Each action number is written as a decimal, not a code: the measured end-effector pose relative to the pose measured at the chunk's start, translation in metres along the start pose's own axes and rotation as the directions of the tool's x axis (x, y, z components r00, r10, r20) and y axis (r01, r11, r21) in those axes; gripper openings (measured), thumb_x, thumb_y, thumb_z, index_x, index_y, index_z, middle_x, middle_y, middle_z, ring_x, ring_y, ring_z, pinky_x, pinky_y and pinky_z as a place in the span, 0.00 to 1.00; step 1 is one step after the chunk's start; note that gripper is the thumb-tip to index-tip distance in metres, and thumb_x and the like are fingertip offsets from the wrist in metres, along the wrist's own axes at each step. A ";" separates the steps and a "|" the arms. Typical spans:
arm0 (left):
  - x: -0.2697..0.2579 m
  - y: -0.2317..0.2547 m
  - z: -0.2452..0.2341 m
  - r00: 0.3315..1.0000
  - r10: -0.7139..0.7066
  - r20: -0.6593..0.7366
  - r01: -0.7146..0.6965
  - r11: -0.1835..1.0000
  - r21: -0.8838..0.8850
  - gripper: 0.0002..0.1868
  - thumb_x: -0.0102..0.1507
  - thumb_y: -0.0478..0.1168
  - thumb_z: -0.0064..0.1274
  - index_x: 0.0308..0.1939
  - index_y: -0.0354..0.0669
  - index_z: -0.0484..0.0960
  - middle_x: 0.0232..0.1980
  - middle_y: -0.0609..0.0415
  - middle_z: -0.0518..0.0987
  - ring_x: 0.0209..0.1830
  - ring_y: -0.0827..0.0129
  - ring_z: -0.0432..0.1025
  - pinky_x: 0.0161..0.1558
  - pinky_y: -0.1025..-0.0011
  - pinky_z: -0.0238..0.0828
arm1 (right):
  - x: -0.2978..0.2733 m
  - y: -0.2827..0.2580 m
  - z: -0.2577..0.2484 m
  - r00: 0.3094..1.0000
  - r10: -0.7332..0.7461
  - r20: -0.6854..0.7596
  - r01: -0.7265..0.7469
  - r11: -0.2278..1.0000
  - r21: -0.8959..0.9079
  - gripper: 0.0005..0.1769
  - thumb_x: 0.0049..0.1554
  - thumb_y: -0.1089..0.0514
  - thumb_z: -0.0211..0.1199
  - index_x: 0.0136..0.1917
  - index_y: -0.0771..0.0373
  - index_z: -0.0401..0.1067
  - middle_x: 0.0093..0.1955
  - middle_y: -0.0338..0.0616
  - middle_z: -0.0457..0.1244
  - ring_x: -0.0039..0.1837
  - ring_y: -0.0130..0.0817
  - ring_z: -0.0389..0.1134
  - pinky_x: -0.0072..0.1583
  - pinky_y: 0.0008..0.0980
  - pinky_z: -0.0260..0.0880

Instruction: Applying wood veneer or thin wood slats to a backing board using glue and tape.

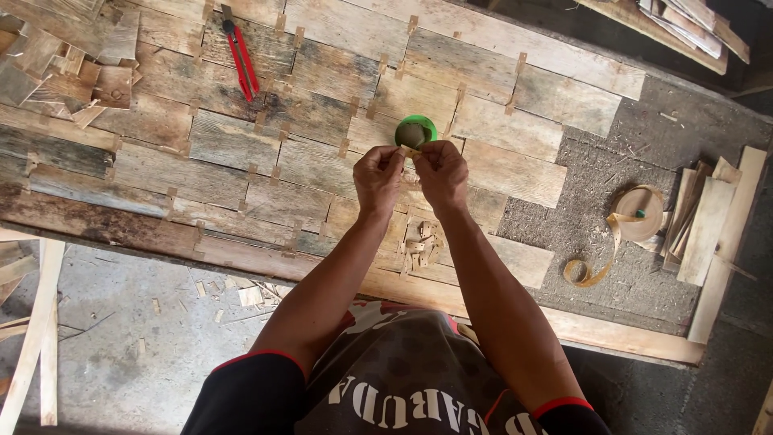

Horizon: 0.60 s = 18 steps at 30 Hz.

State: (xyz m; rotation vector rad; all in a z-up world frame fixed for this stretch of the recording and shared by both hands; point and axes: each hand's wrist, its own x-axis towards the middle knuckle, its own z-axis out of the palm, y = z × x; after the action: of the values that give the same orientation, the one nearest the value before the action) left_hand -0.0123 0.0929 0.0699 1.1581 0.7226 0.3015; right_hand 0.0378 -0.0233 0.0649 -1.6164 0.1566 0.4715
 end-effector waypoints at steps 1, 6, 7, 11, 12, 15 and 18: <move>0.002 0.001 0.003 0.999 0.046 0.005 -0.046 0.998 0.038 0.05 0.65 0.35 0.61 0.39 0.35 0.86 0.30 0.59 0.81 0.25 0.83 0.69 0.25 0.81 0.64 | 0.006 0.004 0.000 0.996 -0.091 -0.020 0.090 0.995 -0.048 0.08 0.60 0.65 0.66 0.52 0.64 0.71 0.42 0.39 0.69 0.39 0.20 0.67 0.39 0.22 0.68; 0.013 0.006 0.013 0.993 0.113 -0.028 -0.105 0.971 0.214 0.06 0.65 0.37 0.61 0.39 0.37 0.87 0.26 0.61 0.80 0.22 0.83 0.67 0.22 0.80 0.61 | 0.018 -0.019 0.010 0.981 -0.166 -0.099 0.127 0.941 -0.314 0.11 0.56 0.67 0.66 0.53 0.64 0.71 0.43 0.41 0.72 0.41 0.22 0.72 0.40 0.21 0.73; 0.016 0.002 0.014 0.983 0.177 -0.048 -0.161 0.957 0.241 0.06 0.65 0.38 0.62 0.38 0.38 0.86 0.27 0.60 0.81 0.23 0.83 0.69 0.24 0.80 0.64 | 0.019 -0.022 0.012 0.978 -0.178 -0.104 0.131 0.925 -0.356 0.12 0.55 0.67 0.67 0.53 0.64 0.71 0.43 0.42 0.73 0.41 0.23 0.73 0.40 0.22 0.74; 0.024 -0.009 0.015 0.968 0.244 -0.062 -0.212 0.923 0.321 0.07 0.63 0.39 0.63 0.37 0.38 0.86 0.29 0.59 0.84 0.25 0.80 0.73 0.27 0.78 0.71 | 0.020 -0.032 0.021 0.973 -0.179 -0.148 0.084 0.865 -0.495 0.13 0.54 0.63 0.70 0.51 0.62 0.71 0.42 0.44 0.74 0.40 0.28 0.75 0.40 0.28 0.74; 0.025 -0.012 0.016 0.969 0.241 -0.061 -0.210 0.924 0.319 0.07 0.63 0.39 0.63 0.37 0.38 0.86 0.29 0.59 0.84 0.25 0.80 0.73 0.27 0.78 0.71 | 0.020 -0.031 0.021 0.973 -0.178 -0.150 0.082 0.864 -0.496 0.13 0.54 0.63 0.70 0.51 0.62 0.71 0.42 0.44 0.74 0.40 0.28 0.75 0.40 0.28 0.74; 0.026 -0.015 0.018 0.948 0.310 -0.070 -0.279 0.917 0.286 0.10 0.64 0.43 0.64 0.40 0.41 0.84 0.35 0.61 0.84 0.30 0.80 0.76 0.31 0.77 0.75 | 0.020 -0.028 0.022 0.962 -0.208 -0.179 0.083 0.843 -0.532 0.13 0.53 0.65 0.67 0.51 0.62 0.69 0.41 0.45 0.73 0.41 0.31 0.76 0.42 0.31 0.76; 0.029 -0.005 0.023 0.967 0.198 -0.159 -0.118 0.905 0.408 0.26 0.53 0.44 0.74 0.47 0.37 0.78 0.35 0.56 0.76 0.32 0.75 0.70 0.30 0.73 0.71 | 0.020 -0.030 0.021 0.960 -0.221 -0.172 0.087 0.820 -0.566 0.12 0.55 0.64 0.67 0.51 0.63 0.68 0.40 0.47 0.74 0.41 0.34 0.76 0.44 0.34 0.75</move>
State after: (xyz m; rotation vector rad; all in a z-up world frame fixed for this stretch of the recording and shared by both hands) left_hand 0.0243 0.0908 0.0598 1.5948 0.8914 0.4251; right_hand 0.0625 0.0042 0.0843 -2.2421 0.0592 0.2016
